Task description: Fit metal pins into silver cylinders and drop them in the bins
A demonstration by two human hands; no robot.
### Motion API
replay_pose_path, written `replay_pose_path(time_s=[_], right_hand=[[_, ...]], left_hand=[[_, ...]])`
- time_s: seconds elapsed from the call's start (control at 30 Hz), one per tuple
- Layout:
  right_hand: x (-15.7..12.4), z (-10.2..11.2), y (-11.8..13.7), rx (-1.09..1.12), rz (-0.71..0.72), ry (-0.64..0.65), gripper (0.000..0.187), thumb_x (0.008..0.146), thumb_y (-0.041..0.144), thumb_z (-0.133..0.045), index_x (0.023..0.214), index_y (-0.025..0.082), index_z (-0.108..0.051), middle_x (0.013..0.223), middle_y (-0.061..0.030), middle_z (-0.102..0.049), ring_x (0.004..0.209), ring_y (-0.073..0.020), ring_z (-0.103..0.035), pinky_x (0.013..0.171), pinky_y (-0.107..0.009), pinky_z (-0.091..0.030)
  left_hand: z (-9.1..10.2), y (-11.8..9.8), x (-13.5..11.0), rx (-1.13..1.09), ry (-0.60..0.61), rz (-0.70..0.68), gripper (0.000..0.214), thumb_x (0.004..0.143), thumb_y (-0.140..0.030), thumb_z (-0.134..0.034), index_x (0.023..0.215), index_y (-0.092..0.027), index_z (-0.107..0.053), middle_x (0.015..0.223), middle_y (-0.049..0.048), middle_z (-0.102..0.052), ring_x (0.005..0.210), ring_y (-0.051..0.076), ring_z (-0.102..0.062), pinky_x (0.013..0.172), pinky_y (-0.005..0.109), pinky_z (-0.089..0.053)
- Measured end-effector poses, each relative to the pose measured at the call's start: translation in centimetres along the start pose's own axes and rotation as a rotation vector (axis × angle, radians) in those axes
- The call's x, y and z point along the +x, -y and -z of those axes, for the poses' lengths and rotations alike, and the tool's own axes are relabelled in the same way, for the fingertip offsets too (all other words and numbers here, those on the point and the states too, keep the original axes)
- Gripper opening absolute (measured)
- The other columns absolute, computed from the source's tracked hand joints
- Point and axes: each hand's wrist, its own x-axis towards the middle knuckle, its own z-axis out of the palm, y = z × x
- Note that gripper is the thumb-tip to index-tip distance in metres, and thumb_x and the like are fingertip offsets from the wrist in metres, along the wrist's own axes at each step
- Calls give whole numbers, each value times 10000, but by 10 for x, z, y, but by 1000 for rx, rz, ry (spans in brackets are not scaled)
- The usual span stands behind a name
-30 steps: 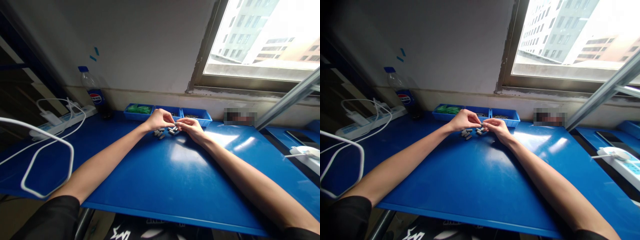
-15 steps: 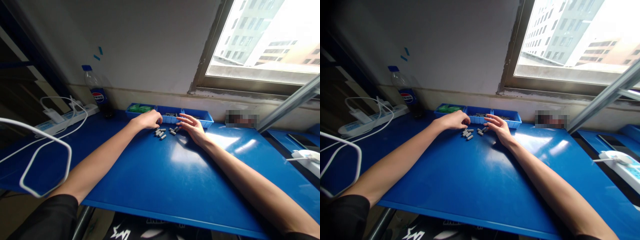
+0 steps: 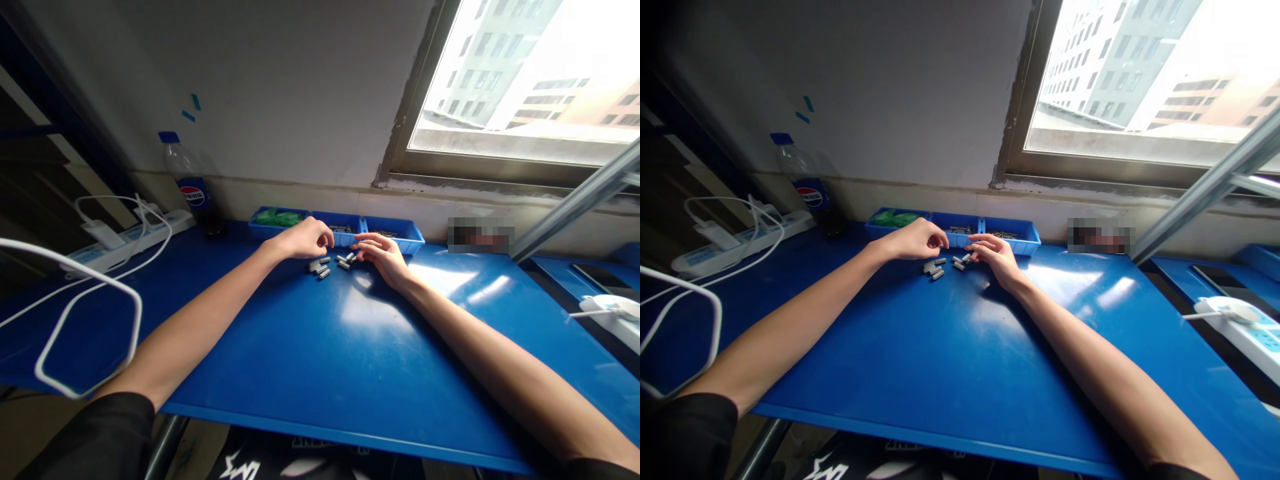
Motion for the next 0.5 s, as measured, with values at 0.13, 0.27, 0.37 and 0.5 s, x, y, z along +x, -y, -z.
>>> replay_pose_path(time_s=[0.13, 0.27, 0.37, 0.5], right_hand=[[0, -1, -3, -41, 4, 5, 345, 767, 405, -834, 1059, 229, -778, 937, -43, -793, 709, -163, -668, 763, -333, -556], [-4, -4, 2, -103, -6, 82, 368, 801, 438, -820, 1092, 216, -779, 910, -58, -802, 733, -192, -712, 784, -352, -571], [-7, -6, 7, -112, -20, 129, 402, 783, 461, -841, 1104, 226, -783, 933, -56, -809, 740, -205, -734, 806, -369, -586], [-6, -5, 7, -101, -22, 117, 416, 742, 473, -875, 1057, 213, -797, 908, -60, -807, 768, -224, -750, 799, -369, -591]], left_hand=[[0, -6, 2, -293, -90, -65, 151, 711, -158, -707, 829, -130, -798, 845, 61, -787, 802, 183, -741, 768, 242, -588], [-6, -9, 5, -506, -131, -71, 186, 706, -200, -780, 867, -107, -780, 882, 87, -794, 856, 203, -761, 832, 291, -614], [-12, -7, 7, -573, -130, -62, 218, 697, -223, -816, 871, -99, -772, 883, 96, -792, 864, 204, -763, 854, 312, -616], [-21, -5, 8, -600, -140, -57, 252, 683, -263, -853, 848, -98, -758, 858, 89, -783, 841, 194, -754, 829, 312, -614]])
